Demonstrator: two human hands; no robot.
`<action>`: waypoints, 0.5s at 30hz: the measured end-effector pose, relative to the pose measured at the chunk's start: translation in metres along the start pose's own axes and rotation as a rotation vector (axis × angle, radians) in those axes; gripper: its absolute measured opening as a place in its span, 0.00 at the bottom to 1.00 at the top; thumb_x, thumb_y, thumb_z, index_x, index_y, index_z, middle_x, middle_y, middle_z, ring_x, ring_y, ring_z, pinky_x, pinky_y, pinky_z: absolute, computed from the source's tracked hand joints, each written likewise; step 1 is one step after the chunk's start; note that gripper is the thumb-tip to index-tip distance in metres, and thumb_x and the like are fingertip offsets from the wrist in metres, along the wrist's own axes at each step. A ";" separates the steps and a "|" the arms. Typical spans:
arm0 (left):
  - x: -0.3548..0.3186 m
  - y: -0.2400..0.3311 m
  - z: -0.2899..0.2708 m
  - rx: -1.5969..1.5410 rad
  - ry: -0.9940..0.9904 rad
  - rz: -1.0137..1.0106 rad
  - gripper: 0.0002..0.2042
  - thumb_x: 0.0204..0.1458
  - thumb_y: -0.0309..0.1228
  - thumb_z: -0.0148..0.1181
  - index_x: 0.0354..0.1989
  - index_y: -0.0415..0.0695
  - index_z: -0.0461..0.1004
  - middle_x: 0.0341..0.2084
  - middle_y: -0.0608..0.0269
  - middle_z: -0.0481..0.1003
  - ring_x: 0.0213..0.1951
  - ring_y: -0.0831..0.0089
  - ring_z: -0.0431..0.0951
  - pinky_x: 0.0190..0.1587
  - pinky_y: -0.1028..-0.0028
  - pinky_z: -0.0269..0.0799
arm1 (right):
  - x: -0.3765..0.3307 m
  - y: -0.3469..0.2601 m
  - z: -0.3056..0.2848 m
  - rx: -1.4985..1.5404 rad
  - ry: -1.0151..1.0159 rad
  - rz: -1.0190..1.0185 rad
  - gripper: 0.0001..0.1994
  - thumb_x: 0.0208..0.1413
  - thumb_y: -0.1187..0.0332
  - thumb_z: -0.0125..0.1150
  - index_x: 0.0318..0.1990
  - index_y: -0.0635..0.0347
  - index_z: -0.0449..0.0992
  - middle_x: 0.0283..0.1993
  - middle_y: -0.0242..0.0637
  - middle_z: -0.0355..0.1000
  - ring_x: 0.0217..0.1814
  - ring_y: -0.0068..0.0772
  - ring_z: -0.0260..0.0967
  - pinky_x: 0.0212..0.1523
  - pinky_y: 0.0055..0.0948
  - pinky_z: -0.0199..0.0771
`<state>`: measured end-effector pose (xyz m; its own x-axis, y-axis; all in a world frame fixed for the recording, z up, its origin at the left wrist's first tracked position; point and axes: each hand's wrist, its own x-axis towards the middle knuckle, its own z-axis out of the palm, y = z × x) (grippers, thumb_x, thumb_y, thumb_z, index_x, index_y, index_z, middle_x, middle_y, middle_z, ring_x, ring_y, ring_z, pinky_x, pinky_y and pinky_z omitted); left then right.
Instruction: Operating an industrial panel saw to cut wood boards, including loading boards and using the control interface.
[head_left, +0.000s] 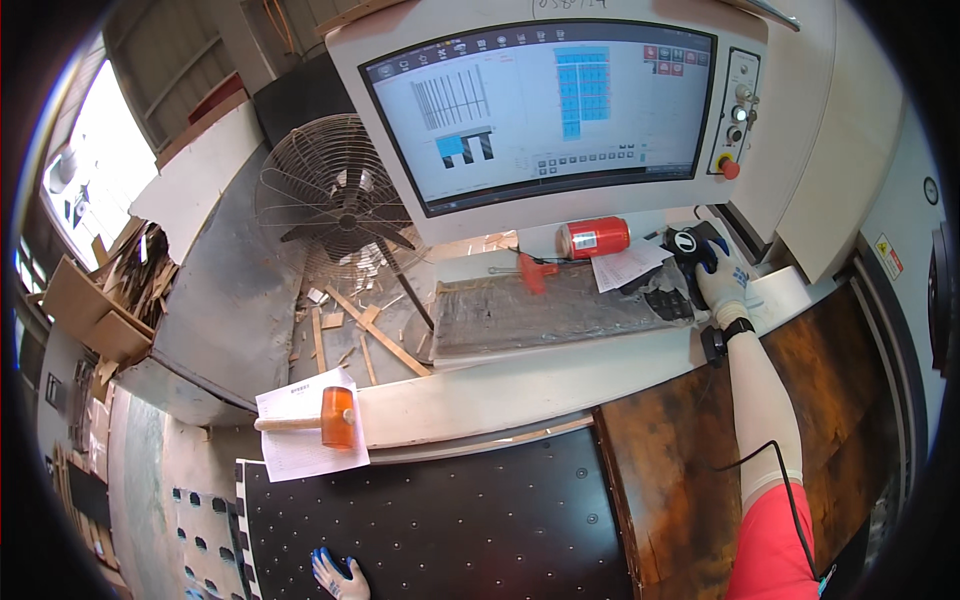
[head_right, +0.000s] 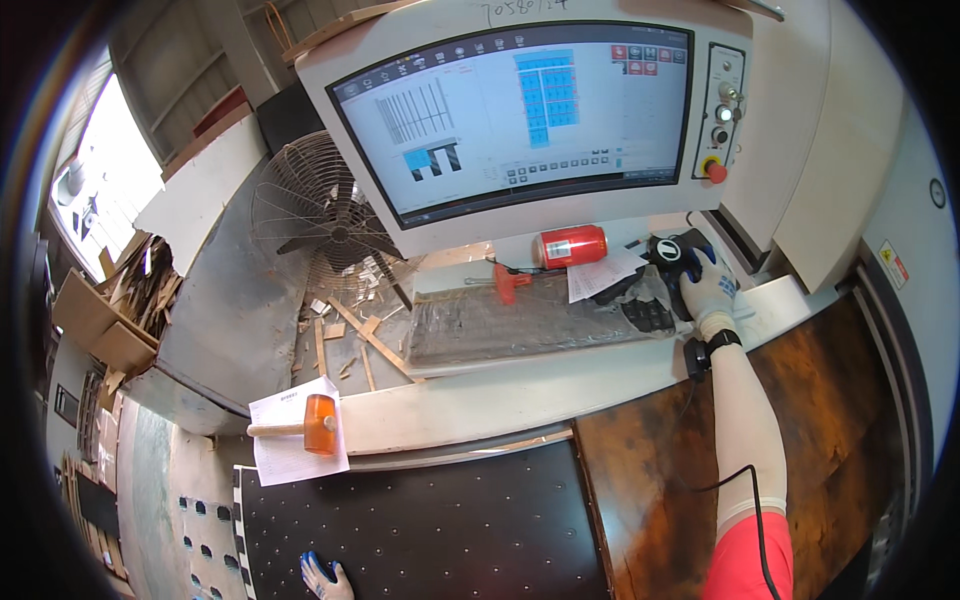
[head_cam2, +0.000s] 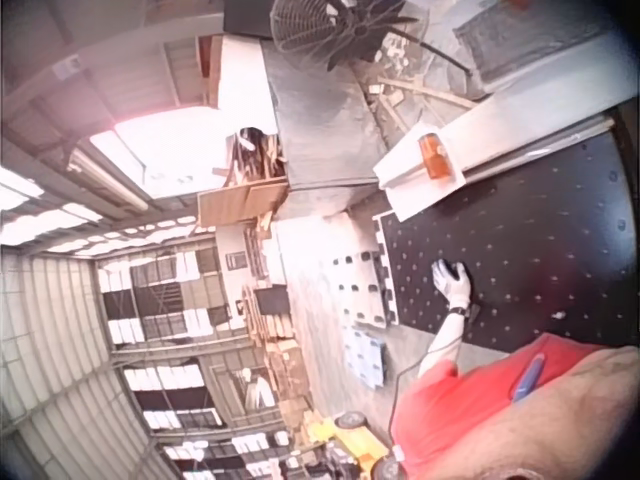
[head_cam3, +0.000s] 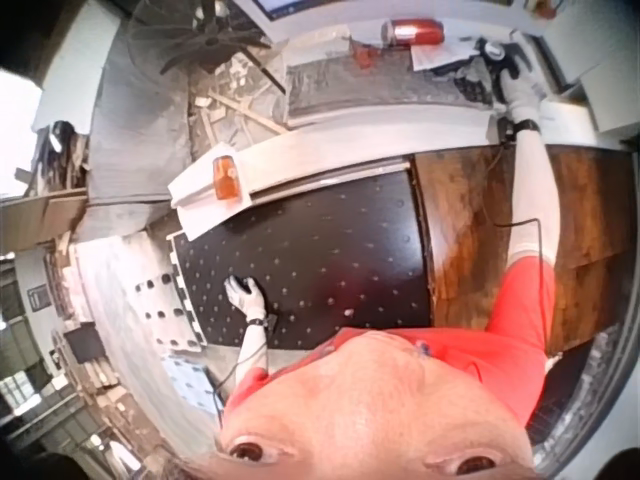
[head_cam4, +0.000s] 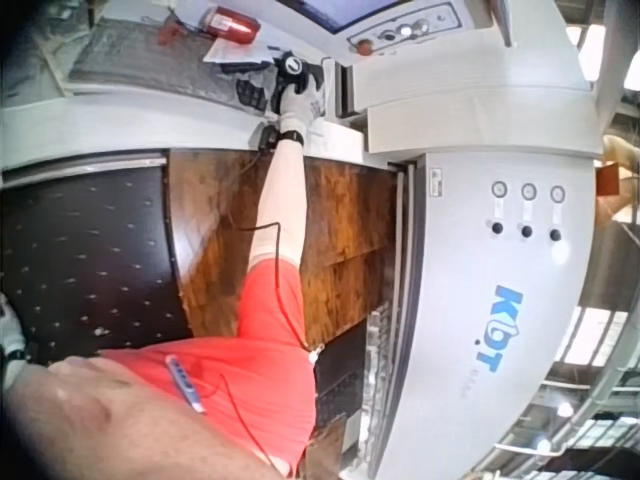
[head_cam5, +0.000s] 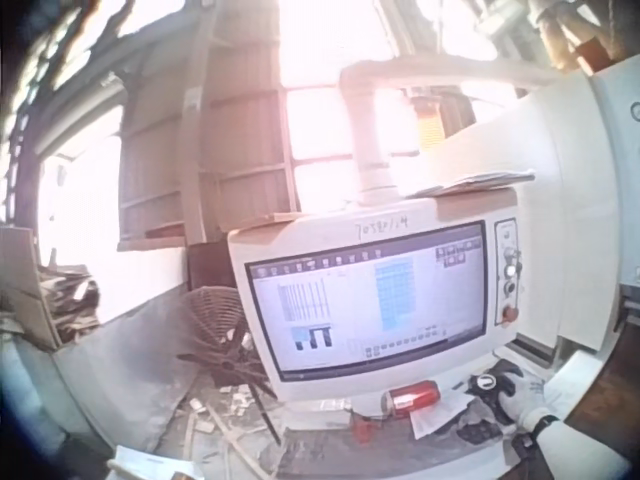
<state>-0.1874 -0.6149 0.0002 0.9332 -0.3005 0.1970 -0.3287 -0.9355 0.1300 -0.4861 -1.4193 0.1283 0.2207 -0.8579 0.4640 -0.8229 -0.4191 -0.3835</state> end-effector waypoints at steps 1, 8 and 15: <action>0.000 0.001 0.000 0.001 -0.008 -0.004 0.32 0.59 0.46 0.58 0.66 0.37 0.64 0.67 0.39 0.61 0.68 0.45 0.59 0.70 0.52 0.52 | -0.001 0.000 -0.001 -0.013 0.015 -0.018 0.24 0.53 0.62 0.63 0.59 0.53 0.75 0.58 0.47 0.75 0.61 0.53 0.70 0.61 0.45 0.70; 0.000 0.005 -0.006 -0.010 -0.005 -0.002 0.32 0.58 0.46 0.58 0.65 0.38 0.64 0.66 0.39 0.62 0.67 0.45 0.60 0.70 0.51 0.53 | -0.001 -0.002 0.001 -0.012 0.015 -0.014 0.23 0.52 0.63 0.63 0.58 0.53 0.76 0.58 0.46 0.74 0.60 0.52 0.71 0.59 0.43 0.71; 0.001 0.000 -0.002 -0.005 0.028 0.027 0.30 0.58 0.45 0.59 0.64 0.37 0.66 0.65 0.38 0.63 0.66 0.44 0.61 0.68 0.50 0.55 | 0.000 0.002 0.009 0.022 0.094 0.003 0.21 0.49 0.62 0.62 0.53 0.51 0.79 0.54 0.43 0.75 0.57 0.51 0.72 0.59 0.45 0.71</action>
<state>-0.1873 -0.6150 0.0022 0.9197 -0.3202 0.2271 -0.3543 -0.9262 0.1288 -0.4829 -1.4223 0.1202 0.1674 -0.8277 0.5355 -0.8118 -0.4240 -0.4015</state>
